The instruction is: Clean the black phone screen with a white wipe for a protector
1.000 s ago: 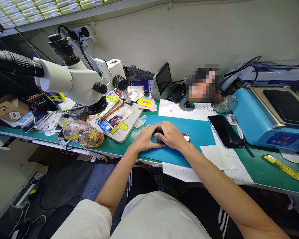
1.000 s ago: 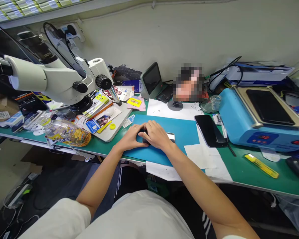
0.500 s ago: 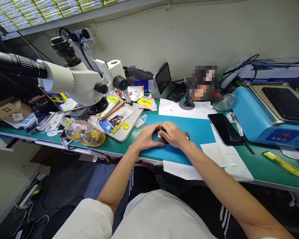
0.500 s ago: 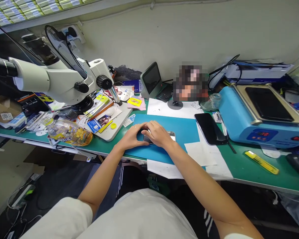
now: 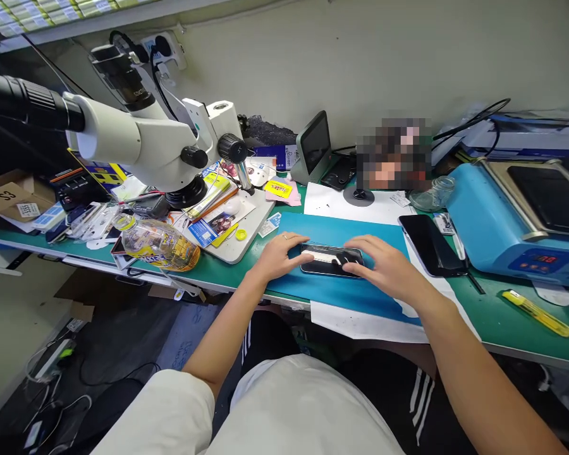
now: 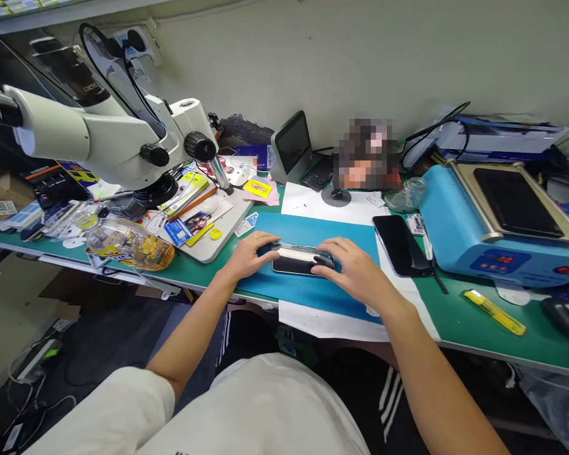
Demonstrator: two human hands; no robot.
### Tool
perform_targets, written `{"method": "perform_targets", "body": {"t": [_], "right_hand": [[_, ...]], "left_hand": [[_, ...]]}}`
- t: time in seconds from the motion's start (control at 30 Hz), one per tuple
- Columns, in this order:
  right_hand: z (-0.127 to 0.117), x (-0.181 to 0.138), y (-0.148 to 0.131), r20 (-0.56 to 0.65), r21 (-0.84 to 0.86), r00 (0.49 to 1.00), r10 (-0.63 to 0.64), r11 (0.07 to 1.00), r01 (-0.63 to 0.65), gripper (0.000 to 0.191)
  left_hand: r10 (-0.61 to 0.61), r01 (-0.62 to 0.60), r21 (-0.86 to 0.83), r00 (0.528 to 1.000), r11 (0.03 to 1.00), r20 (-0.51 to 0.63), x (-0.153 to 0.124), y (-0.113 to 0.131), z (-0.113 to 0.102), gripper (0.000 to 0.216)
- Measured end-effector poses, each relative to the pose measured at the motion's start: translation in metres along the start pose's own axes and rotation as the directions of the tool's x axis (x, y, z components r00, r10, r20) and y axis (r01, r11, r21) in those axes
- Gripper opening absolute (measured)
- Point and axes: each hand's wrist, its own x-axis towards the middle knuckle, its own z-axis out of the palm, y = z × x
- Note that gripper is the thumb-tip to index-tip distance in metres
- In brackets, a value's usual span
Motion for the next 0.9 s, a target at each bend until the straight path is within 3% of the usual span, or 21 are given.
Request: {"method": "perform_targets", "body": {"t": [0.2, 0.4, 0.57, 0.73, 0.9], "right_hand": [[0.0, -0.025, 0.009, -0.093, 0.016, 0.995, -0.038, 0.999, 0.04, 0.037], [0.002, 0.0, 0.015, -0.24, -0.001, 0.971, 0.003, 1.0, -0.003, 0.035], [-0.006, 0.009, 0.024, -0.355, -0.115, 0.93, 0.099, 0.982, -0.148, 0.042], [-0.009, -0.049, 0.024, -0.355, -0.128, 0.908, 0.223, 0.95, -0.283, 0.046], [0.01, -0.116, 0.028, -0.368, -0.22, 0.897, 0.244, 0.915, -0.339, 0.05]], "left_hand": [[-0.076, 0.079, 0.049, 0.995, 0.996, -0.061, 0.003, 0.002, 0.002, 0.041], [-0.104, 0.106, 0.047, 0.994, 0.993, -0.034, 0.001, -0.002, 0.003, 0.05], [-0.117, 0.119, 0.023, 0.991, 0.993, -0.065, 0.001, -0.005, 0.003, 0.049], [-0.067, 0.073, 0.054, 0.993, 0.996, -0.101, 0.0, -0.002, -0.001, 0.037], [0.072, -0.075, 0.074, 0.996, 0.994, 0.046, 0.002, 0.006, -0.002, 0.026]]}}
